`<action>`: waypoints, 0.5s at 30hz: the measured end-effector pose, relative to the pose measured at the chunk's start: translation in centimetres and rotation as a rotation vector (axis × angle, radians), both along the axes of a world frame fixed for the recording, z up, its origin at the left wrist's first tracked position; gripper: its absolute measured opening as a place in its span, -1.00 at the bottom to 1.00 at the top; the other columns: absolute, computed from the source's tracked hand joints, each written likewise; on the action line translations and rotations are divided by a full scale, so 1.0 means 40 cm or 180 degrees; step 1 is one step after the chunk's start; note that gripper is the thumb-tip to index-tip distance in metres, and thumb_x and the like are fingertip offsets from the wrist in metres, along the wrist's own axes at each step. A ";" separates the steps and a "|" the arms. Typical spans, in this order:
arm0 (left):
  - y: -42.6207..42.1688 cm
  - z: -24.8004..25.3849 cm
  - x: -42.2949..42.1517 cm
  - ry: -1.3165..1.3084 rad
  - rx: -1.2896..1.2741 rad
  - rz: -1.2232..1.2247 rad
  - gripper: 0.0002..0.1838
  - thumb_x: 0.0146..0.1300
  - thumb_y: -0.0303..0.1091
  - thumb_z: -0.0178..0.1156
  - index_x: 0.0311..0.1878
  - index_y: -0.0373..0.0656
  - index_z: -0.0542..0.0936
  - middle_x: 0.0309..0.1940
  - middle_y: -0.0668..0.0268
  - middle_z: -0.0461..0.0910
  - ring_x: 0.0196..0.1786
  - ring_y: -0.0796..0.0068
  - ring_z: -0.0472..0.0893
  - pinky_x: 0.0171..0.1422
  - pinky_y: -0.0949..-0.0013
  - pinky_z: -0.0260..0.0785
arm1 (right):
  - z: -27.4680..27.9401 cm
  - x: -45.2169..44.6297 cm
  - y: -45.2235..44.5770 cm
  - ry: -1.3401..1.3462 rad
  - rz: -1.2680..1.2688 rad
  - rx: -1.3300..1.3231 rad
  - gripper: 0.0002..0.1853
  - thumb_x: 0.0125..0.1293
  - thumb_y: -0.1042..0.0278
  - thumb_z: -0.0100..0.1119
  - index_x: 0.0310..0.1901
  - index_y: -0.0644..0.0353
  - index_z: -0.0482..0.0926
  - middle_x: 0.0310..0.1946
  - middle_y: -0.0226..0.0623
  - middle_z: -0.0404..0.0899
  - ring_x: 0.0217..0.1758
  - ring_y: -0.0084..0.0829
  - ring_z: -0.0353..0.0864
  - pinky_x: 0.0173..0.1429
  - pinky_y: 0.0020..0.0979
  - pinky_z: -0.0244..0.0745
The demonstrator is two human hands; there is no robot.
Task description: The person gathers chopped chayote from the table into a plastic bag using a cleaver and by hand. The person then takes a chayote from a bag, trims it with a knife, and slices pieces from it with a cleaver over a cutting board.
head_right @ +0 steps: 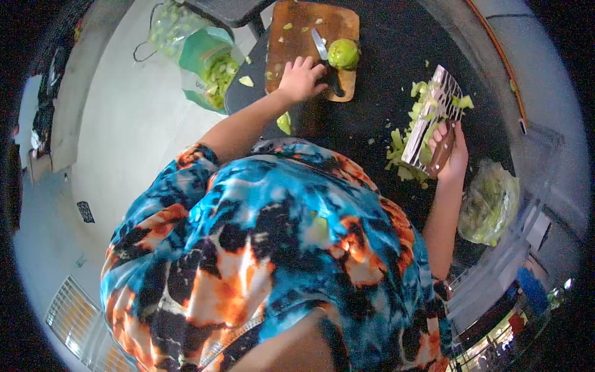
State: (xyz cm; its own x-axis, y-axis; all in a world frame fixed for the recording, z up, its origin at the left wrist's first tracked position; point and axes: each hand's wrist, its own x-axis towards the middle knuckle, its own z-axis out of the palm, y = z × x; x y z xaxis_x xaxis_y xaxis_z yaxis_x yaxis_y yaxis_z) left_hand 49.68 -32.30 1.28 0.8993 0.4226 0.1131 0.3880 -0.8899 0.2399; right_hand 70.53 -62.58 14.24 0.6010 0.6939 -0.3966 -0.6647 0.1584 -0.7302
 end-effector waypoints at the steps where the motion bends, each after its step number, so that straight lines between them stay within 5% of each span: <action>1: 0.005 0.018 -0.025 -0.0012 0.0118 -0.0015 -0.66 0.11 -0.09 0.20 -0.06 0.03 0.53 -0.13 0.24 0.42 0.05 0.21 0.38 0.02 0.15 0.28 | 0.006 -0.027 -0.009 -0.0003 -0.0032 0.0050 -0.76 0.50 0.14 -0.19 -0.26 0.11 0.33 -0.45 -0.42 0.31 -0.43 -0.50 0.32 -0.37 -0.47 0.26; 7: 0.193 0.007 -0.152 -0.0532 0.0890 -0.0546 -0.72 0.05 -0.26 0.17 -0.12 -0.03 0.48 -0.15 0.24 0.44 -0.01 0.16 0.41 0.03 0.17 0.32 | -0.022 -0.029 -0.083 0.0033 -0.0131 -0.0021 -0.75 0.49 0.10 -0.17 -0.20 0.10 0.35 -0.42 -0.43 0.34 -0.38 -0.51 0.35 -0.35 -0.47 0.32; 11: 0.352 0.017 -0.312 0.0127 0.0883 0.0235 -0.69 0.01 -0.28 0.19 -0.14 -0.09 0.48 -0.11 0.20 0.45 0.00 0.15 0.42 -0.01 0.19 0.36 | -0.016 -0.028 -0.106 -0.0014 -0.0174 -0.0069 -0.75 0.48 0.08 -0.15 -0.20 0.09 0.36 -0.41 -0.43 0.37 -0.39 -0.52 0.36 -0.36 -0.46 0.33; 13: 0.400 0.006 -0.379 0.0110 0.1032 0.0946 -0.69 -0.01 -0.29 0.19 -0.14 -0.11 0.49 -0.08 0.19 0.45 0.01 0.14 0.42 -0.01 0.14 0.36 | -0.006 -0.017 -0.114 -0.0032 -0.0107 -0.0044 -0.74 0.48 0.08 -0.15 -0.20 0.08 0.37 -0.41 -0.42 0.38 -0.38 -0.52 0.37 -0.36 -0.46 0.34; 15: 0.370 0.016 -0.392 -0.0367 0.1228 0.0820 -0.72 -0.02 -0.31 0.17 -0.18 -0.10 0.51 -0.14 0.19 0.48 -0.05 0.12 0.46 -0.05 0.11 0.37 | 0.021 -0.022 -0.111 -0.0060 -0.0252 -0.0223 -0.74 0.48 0.08 -0.15 -0.21 0.08 0.37 -0.41 -0.42 0.38 -0.38 -0.52 0.37 -0.35 -0.46 0.34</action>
